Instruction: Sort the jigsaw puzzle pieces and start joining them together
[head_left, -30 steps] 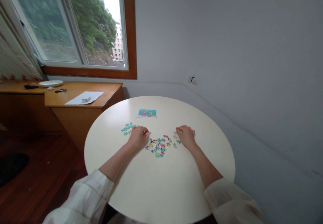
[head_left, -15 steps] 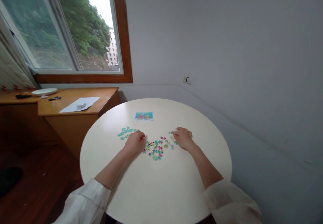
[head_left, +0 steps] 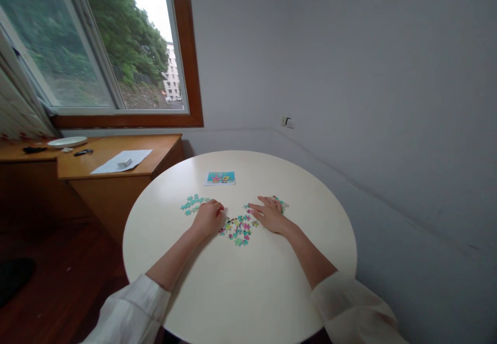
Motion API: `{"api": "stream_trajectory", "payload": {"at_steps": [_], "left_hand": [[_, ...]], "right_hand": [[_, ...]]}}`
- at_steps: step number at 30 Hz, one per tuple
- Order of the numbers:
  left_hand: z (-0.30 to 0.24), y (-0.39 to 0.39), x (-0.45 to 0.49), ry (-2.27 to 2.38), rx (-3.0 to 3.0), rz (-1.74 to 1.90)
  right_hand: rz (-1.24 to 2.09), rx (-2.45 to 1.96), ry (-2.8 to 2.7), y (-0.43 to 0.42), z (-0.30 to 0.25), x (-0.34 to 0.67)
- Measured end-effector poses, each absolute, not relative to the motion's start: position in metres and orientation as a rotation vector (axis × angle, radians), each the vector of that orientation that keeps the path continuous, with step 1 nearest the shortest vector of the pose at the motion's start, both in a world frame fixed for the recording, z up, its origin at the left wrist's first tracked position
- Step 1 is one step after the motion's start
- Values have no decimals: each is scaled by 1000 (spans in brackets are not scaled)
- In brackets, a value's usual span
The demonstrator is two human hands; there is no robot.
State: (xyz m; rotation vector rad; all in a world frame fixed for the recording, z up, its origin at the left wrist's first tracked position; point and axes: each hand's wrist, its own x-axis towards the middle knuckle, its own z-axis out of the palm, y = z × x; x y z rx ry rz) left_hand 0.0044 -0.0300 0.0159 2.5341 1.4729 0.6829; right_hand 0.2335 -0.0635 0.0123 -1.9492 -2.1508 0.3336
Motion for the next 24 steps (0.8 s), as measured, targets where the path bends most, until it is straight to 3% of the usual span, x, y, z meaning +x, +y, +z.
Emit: {"api": "stream_trajectory", "payload": {"at_steps": [5, 13, 24], "left_hand": [[13, -30, 7, 1375, 2538, 726], [13, -38, 20, 1027, 2608, 629], [20, -50, 28, 944, 2687, 440]], "right_hand": [[243, -1770, -2146, -63, 14, 232], [77, -2083, -1607, -52, 21, 276], [111, -2144, -1644, -48, 12, 284]]}}
